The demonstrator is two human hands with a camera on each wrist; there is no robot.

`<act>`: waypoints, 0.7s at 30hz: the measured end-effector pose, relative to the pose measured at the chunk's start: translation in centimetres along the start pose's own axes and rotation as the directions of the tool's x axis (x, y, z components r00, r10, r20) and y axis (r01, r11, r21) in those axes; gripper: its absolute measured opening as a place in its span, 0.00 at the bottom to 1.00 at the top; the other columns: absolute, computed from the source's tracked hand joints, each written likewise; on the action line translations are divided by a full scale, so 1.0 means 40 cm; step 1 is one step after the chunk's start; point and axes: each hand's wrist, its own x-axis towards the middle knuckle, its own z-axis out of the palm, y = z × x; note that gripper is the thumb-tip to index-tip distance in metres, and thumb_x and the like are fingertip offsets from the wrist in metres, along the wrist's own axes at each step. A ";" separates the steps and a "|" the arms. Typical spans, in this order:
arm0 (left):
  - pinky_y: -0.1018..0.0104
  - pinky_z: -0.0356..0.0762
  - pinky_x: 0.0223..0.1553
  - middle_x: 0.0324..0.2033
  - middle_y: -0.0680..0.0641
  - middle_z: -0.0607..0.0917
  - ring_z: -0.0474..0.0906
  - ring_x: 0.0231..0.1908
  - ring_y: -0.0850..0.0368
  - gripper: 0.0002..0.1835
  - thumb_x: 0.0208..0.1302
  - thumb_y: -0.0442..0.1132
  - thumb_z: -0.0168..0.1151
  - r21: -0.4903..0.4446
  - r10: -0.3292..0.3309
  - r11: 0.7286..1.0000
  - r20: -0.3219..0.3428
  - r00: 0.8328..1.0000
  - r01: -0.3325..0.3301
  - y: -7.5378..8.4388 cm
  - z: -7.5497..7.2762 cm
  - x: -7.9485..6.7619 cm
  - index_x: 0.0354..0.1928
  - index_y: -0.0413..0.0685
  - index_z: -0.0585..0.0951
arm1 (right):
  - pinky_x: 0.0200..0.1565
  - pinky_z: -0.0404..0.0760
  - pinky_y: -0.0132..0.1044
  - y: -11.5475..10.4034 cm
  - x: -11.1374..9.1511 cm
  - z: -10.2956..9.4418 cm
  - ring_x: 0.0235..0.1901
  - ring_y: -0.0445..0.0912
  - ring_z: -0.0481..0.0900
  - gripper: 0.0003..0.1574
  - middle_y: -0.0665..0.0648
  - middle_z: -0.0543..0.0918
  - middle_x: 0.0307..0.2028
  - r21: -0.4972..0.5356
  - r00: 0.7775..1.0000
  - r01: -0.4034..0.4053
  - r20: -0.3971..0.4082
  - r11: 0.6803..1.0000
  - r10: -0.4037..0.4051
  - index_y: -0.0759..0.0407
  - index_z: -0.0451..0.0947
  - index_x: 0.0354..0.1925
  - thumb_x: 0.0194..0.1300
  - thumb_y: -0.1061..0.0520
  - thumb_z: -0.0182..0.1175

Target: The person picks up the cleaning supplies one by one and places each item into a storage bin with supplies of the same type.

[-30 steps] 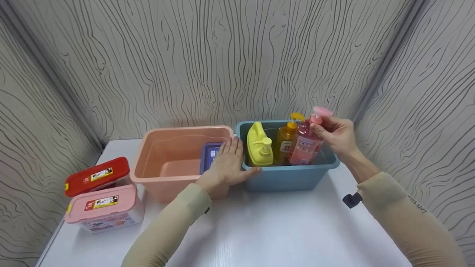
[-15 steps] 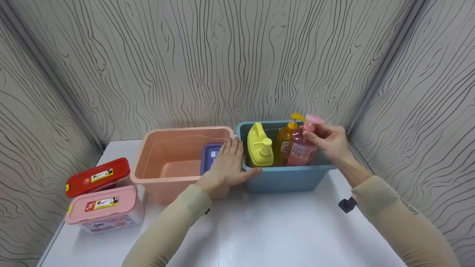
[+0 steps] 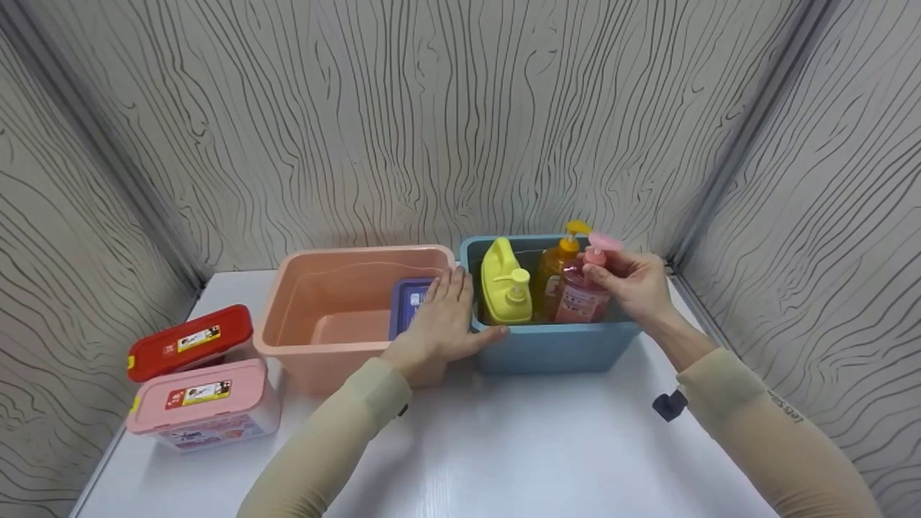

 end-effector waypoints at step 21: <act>0.44 0.37 0.94 0.93 0.37 0.42 0.36 0.94 0.41 0.70 0.70 0.88 0.41 -0.011 0.008 1.000 -0.002 1.000 -0.008 -0.001 0.000 0.002 0.92 0.38 0.43 | 0.55 0.91 0.26 0.044 -0.012 0.015 0.45 0.36 0.90 0.27 0.37 0.94 0.44 0.020 0.996 -0.089 0.033 0.996 0.088 0.69 0.86 0.66 0.77 0.55 0.73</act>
